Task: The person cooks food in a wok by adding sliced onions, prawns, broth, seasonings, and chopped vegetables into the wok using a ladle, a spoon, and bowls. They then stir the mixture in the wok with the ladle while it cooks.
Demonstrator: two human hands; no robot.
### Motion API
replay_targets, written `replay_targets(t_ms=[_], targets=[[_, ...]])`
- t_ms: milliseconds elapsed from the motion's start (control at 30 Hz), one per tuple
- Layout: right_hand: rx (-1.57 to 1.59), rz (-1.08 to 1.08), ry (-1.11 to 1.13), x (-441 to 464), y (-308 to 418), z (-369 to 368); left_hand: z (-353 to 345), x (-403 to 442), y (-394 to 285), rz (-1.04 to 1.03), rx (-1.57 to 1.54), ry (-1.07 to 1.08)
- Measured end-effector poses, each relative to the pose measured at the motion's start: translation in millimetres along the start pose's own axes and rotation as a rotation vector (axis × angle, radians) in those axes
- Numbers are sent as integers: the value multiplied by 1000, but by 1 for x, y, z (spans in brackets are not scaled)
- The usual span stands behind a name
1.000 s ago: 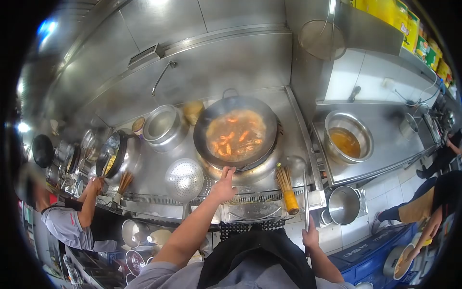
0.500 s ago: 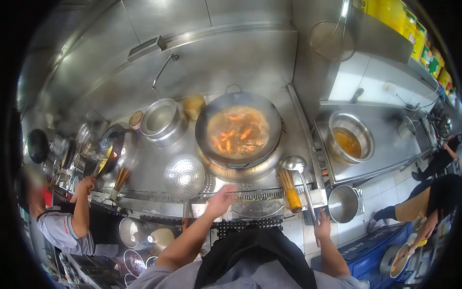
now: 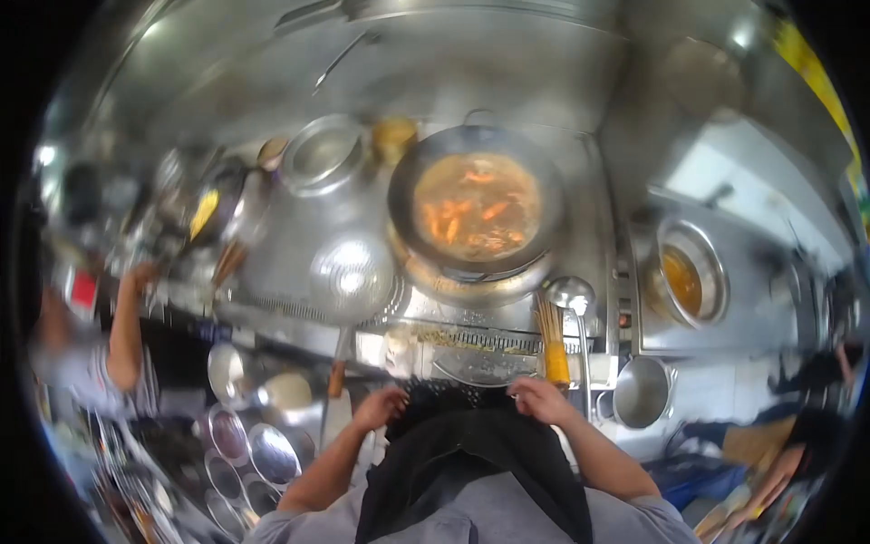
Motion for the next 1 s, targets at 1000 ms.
replay_targets(t_ms=[1000], targets=[[-1050,173,1421,-57,-43,-375,-465,-744,64,1157,-187,-2591]])
Point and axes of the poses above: each hand's wrist, its own x-axis towards the middle knuckle, its own z-axis out of the back of the hand, y = z × x, the point moved 6 cm from there along x, towards the middle knuckle
